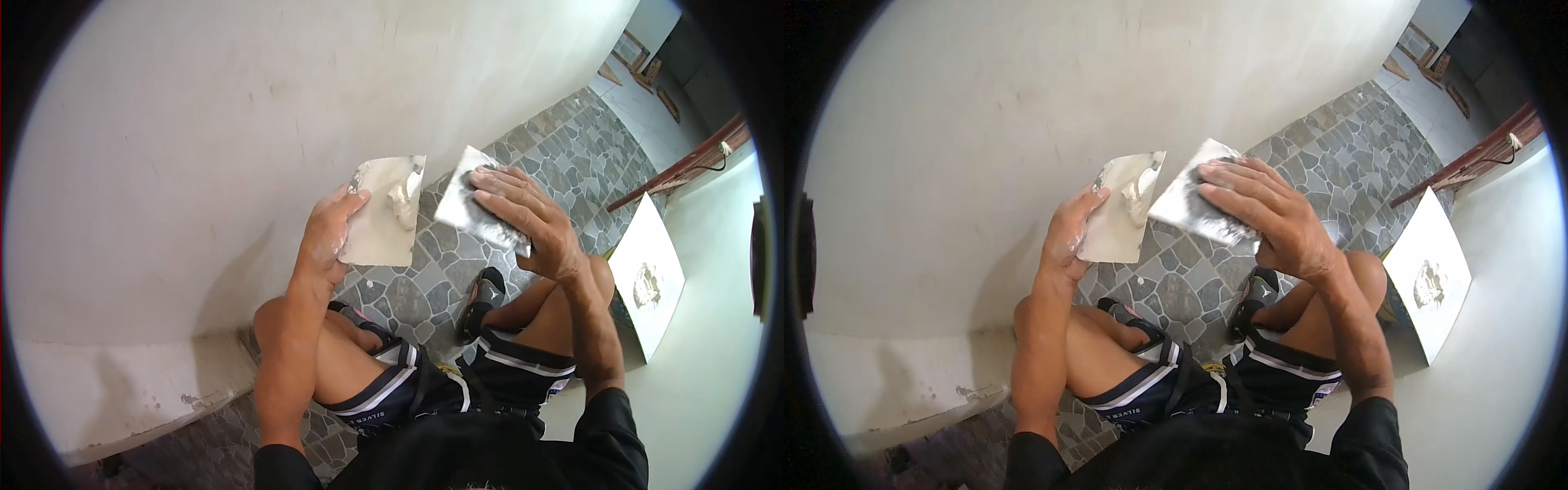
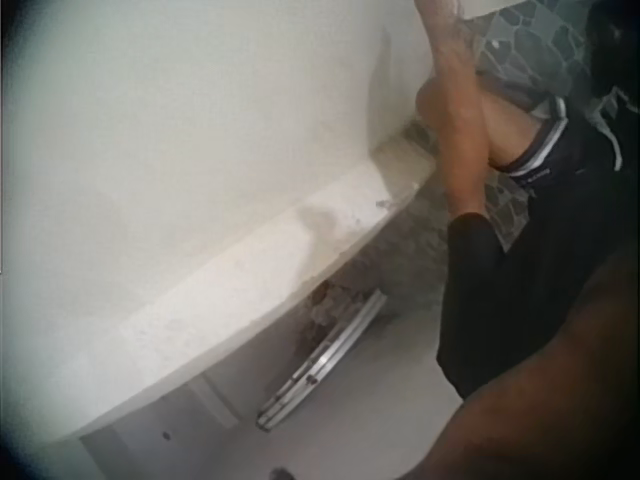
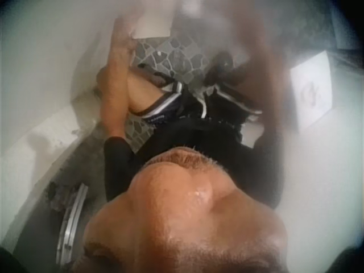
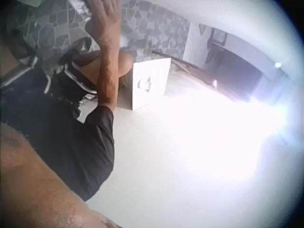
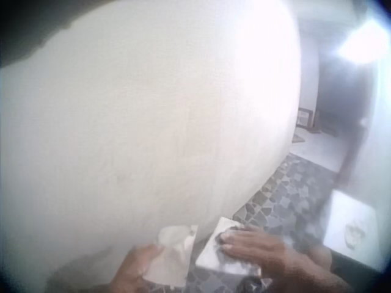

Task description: The person scoops wall putty from a board using putty knives, blends it between the blades, and applies the putty onto the wall surface.

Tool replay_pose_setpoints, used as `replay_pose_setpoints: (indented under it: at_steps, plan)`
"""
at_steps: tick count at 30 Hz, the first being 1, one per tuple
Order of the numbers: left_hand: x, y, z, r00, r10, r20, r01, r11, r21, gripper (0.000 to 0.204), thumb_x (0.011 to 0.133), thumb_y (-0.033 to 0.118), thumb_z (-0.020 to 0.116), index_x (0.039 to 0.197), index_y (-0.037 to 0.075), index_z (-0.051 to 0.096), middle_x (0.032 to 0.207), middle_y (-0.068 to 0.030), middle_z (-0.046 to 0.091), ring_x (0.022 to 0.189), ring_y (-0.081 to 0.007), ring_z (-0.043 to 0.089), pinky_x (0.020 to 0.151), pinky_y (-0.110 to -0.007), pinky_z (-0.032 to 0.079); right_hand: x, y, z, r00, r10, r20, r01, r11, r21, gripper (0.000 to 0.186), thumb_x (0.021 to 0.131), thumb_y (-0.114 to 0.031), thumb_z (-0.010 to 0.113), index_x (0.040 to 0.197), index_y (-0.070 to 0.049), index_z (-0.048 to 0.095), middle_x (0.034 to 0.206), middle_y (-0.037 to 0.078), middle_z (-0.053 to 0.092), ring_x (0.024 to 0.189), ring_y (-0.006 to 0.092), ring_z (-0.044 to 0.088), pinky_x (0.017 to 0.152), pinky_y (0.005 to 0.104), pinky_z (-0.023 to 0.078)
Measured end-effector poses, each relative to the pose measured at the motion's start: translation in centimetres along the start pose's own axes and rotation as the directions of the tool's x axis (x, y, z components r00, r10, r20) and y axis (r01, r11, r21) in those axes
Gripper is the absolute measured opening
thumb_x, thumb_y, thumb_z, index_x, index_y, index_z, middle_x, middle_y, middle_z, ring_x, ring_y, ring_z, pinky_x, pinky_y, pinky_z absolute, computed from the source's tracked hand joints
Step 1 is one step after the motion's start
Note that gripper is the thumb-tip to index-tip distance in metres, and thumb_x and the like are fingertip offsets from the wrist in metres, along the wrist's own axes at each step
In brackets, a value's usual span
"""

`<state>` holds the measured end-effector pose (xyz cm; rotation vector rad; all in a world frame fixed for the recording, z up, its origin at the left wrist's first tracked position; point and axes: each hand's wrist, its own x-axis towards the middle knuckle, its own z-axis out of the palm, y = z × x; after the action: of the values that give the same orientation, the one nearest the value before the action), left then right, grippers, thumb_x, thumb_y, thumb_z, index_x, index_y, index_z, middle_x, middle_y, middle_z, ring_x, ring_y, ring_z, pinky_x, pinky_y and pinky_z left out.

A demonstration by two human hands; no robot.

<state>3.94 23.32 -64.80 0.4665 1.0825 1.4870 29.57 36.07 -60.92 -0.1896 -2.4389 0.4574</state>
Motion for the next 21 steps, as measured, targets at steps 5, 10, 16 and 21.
replay_pose_setpoints:
  at_steps: [5,10,16,21]
  plan:
    - [0.4,-0.1,0.0,0.996,0.026,0.087,-0.031,0.998,0.059,0.04,0.093,0.021,0.053,0.123,-0.005,0.051,0.107,-0.0119,0.063,0.09,-0.0169,0.065,0.078,-0.031,0.054,3.5,-1.4,-1.4,0.931,-0.264,0.253,0.305,0.941,-0.143,0.058,0.071,0.001,0.065,0.126,-0.011,0.056,0.131,0.01,0.058,0.123,0.0262,0.054,0.107,0.0488,0.04]
    - [0.7,-0.1,-0.1,0.996,-0.005,0.088,-0.002,0.997,0.072,0.041,0.092,0.02,0.054,0.125,-0.005,0.05,0.108,-0.0121,0.064,0.091,-0.0165,0.065,0.08,-0.03,0.053,5.2,-1.3,-1.2,0.861,-0.325,0.392,0.416,0.893,-0.173,0.049,0.078,-0.002,0.063,0.125,-0.014,0.058,0.128,0.011,0.059,0.119,0.0253,0.056,0.108,0.047,0.041]
    - [1.3,-0.2,-0.9,0.997,-0.005,0.074,0.005,1.0,0.002,0.037,0.09,0.015,0.054,0.12,-0.007,0.053,0.105,-0.0143,0.065,0.087,-0.0193,0.067,0.078,-0.031,0.055,6.4,-0.5,-0.3,0.827,-0.339,0.449,0.438,0.889,-0.135,0.04,0.078,-0.003,0.063,0.117,-0.012,0.064,0.118,0.013,0.064,0.114,0.0259,0.059,0.107,0.0452,0.042]
    - [1.8,0.2,-1.8,0.998,-0.011,0.069,0.012,1.0,-0.01,0.037,0.09,0.016,0.055,0.119,-0.007,0.053,0.105,-0.0143,0.065,0.087,-0.0198,0.067,0.077,-0.032,0.056,7.1,2.3,-1.7,0.833,-0.288,0.472,0.31,0.95,0.033,0.037,0.075,0.004,0.06,0.109,-0.007,0.068,0.105,0.012,0.069,0.102,0.025,0.065,0.097,0.0388,0.047]
